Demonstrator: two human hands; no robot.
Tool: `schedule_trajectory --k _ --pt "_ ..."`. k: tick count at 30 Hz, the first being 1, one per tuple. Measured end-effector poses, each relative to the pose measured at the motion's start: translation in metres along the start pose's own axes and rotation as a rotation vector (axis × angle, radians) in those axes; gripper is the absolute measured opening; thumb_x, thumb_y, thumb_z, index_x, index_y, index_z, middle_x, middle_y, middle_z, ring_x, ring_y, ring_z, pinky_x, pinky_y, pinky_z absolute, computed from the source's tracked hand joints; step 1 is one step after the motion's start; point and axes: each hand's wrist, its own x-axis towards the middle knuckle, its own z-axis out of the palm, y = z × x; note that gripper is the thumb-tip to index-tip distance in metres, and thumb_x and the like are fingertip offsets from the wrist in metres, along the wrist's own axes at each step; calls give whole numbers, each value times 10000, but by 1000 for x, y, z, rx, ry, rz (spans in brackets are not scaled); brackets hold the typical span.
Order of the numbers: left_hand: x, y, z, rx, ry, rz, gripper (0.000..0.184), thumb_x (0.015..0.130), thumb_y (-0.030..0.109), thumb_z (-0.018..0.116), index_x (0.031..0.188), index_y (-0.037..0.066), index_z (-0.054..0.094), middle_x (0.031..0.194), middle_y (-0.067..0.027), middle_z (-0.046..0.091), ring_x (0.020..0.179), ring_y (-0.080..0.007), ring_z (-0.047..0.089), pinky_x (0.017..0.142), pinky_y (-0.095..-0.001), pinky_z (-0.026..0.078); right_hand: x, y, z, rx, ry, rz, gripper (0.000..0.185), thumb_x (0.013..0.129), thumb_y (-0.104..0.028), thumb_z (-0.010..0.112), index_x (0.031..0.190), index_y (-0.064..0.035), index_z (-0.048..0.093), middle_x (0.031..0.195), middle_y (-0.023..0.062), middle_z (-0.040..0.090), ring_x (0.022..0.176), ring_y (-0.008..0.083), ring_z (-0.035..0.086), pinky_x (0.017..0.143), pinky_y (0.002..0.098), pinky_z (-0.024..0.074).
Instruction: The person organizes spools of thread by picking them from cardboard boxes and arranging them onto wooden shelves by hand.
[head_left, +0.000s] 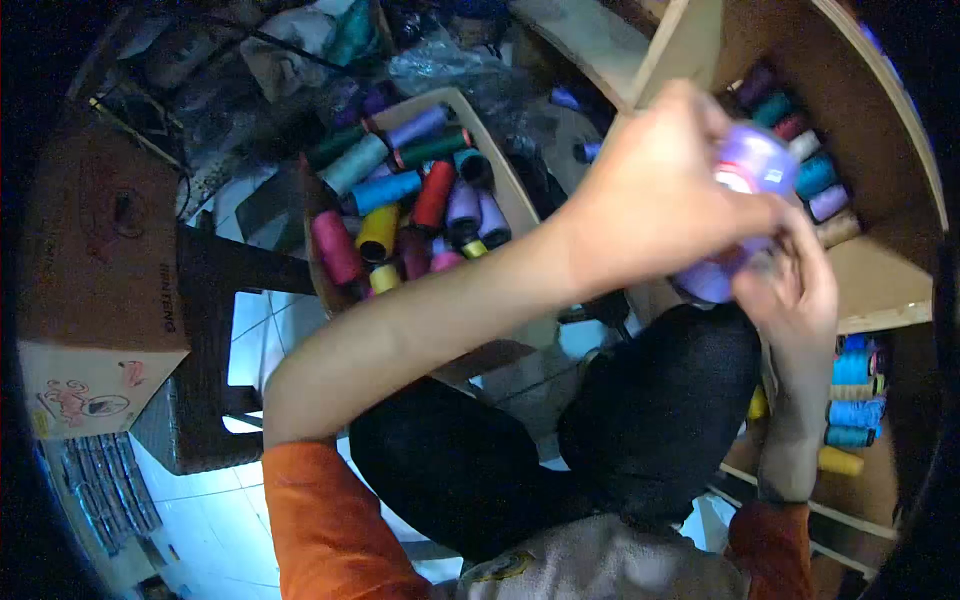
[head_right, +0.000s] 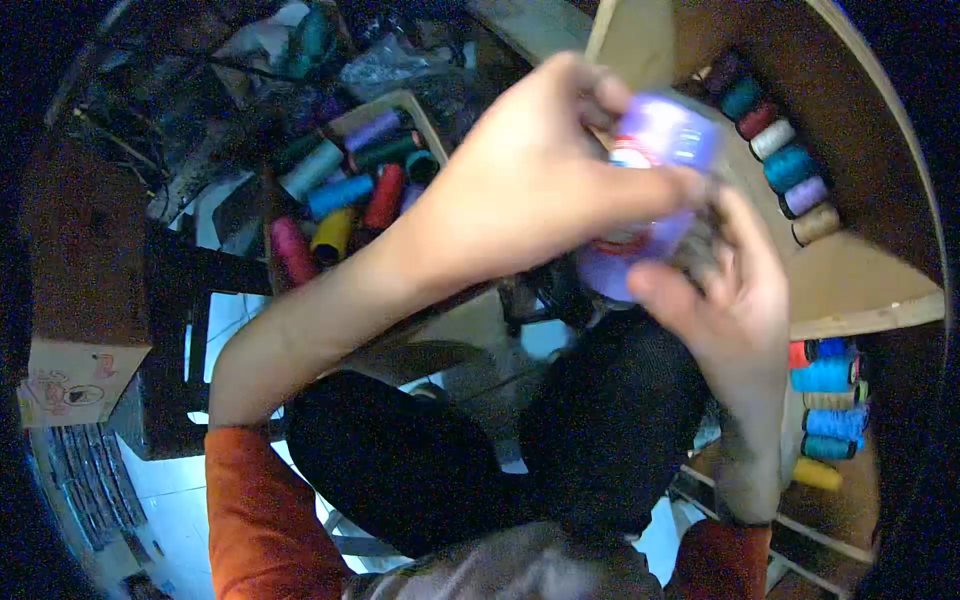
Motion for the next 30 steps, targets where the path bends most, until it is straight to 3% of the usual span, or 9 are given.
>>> schedule_trajectory --k 3,6,7,10,13,14,17,19,30 --pt "8 21 13 -151 -141 38 630 623 406 780 962 -78 562 865 -198 626 821 -260 637 722 -325 514 -5 -17 -24 -53 97 50 595 753 13 685 1271 74 398 1212 162 523 1077 215 554 963 331 423" --pt "22 40 2 -182 -338 46 528 808 392 629 1102 -41 557 950 -136 626 872 -175 612 731 -278 498 -52 -45 -73 -72 324 -38 801 654 -277 778 1265 81 407 1143 165 570 1006 227 596 905 360 470" --pt "24 36 0 -107 -298 230 482 907 378 525 1181 -17 533 994 -112 618 907 -148 594 741 -263 489 -70 -59 -87 -92 415 -116 762 683 -268 746 1267 81 404 1158 163 559 1026 231 583 924 365 453" --pt "16 1 6 -376 -168 39 279 913 203 541 1103 -2 540 877 -69 597 604 -108 566 506 -208 431 -124 -121 -133 -151 792 -615 647 772 -242 648 1271 82 395 1202 158 526 1088 242 545 980 381 401" --pt "8 -19 24 -336 -242 -25 292 914 154 541 1145 -15 481 942 -74 557 563 -130 572 477 -206 427 -164 -193 -177 -411 1043 -758 368 826 -113 608 1152 17 497 1049 57 571 888 119 552 836 279 424" --pt "8 -17 30 -335 -253 -36 287 913 138 542 1146 -16 476 948 -75 553 562 -130 573 476 -206 429 -175 -210 -194 -471 1092 -727 283 843 -70 594 1112 -5 531 998 23 586 821 78 554 788 245 432" --pt "4 -24 38 -378 -295 -42 277 909 106 544 1148 -13 472 963 -76 547 555 -127 571 477 -211 437 -210 -234 -236 -838 1367 -428 447 780 -122 684 1167 43 531 980 61 622 866 120 592 766 246 453" --pt "5 -26 40 -367 -298 -46 278 910 107 543 1151 -12 472 964 -74 547 555 -125 569 477 -214 440 -211 -235 -244 -833 1312 -176 499 770 -137 702 1190 61 520 1031 96 623 895 126 596 798 249 453" --pt "0 -34 36 -298 -237 -31 273 905 79 538 1156 -2 472 964 -55 551 543 -106 549 461 -216 434 -184 -197 -250 -722 1159 -151 494 843 -103 643 1257 96 463 1053 114 632 897 116 592 755 228 464"
